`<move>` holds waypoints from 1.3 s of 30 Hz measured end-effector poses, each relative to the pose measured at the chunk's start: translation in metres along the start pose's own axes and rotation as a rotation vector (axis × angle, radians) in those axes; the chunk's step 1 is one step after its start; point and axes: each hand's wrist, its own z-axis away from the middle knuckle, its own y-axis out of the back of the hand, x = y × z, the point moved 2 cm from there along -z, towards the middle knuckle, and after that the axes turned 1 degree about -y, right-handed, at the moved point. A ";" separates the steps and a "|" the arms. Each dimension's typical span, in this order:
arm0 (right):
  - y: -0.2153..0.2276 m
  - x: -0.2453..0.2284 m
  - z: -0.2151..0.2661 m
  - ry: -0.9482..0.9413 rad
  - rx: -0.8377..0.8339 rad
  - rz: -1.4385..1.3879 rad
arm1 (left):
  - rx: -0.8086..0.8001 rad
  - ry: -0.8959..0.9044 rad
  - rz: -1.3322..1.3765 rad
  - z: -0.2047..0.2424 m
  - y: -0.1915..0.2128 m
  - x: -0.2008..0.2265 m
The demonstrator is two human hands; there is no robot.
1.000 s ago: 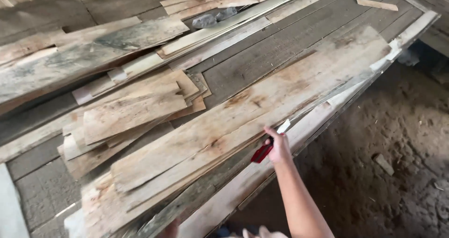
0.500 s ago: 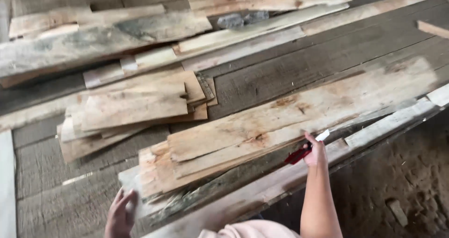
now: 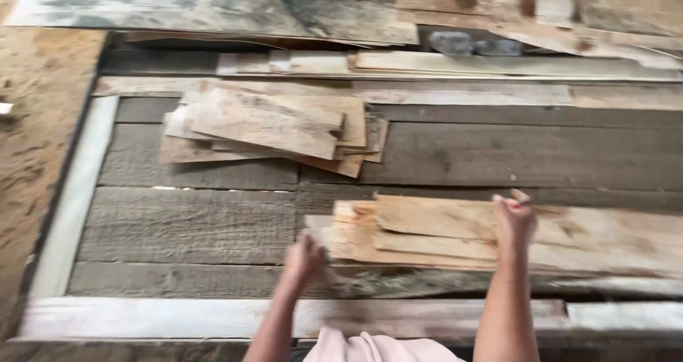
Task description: The person uses a red utility knife to scrape and trim a small wooden plank on a wooden workbench, then sets the knife down. They pick up and inspect several planks, moving them aside and stacking them on the bench. The person continues to handle and arrange multiple planks, occasionally using the knife to scrape surfaces.
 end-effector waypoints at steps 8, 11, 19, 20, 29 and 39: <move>-0.206 -0.121 0.108 0.363 -0.438 0.055 | -0.463 -0.317 -0.047 0.067 -0.031 0.124; -0.245 -0.154 0.122 0.463 -0.460 0.048 | -0.216 -0.236 0.237 0.007 -0.004 0.097; -0.291 -0.225 0.102 0.342 -0.330 0.123 | -0.128 0.103 1.679 -0.055 0.138 0.098; -0.296 -0.239 0.101 0.413 -0.343 0.124 | -0.054 0.140 1.772 -0.060 0.142 0.103; -0.351 -0.367 0.109 0.583 -0.631 0.363 | 0.338 0.469 1.949 -0.101 0.137 0.126; -0.361 -0.432 0.108 0.596 -0.906 0.770 | 0.245 0.536 1.912 -0.100 0.184 0.146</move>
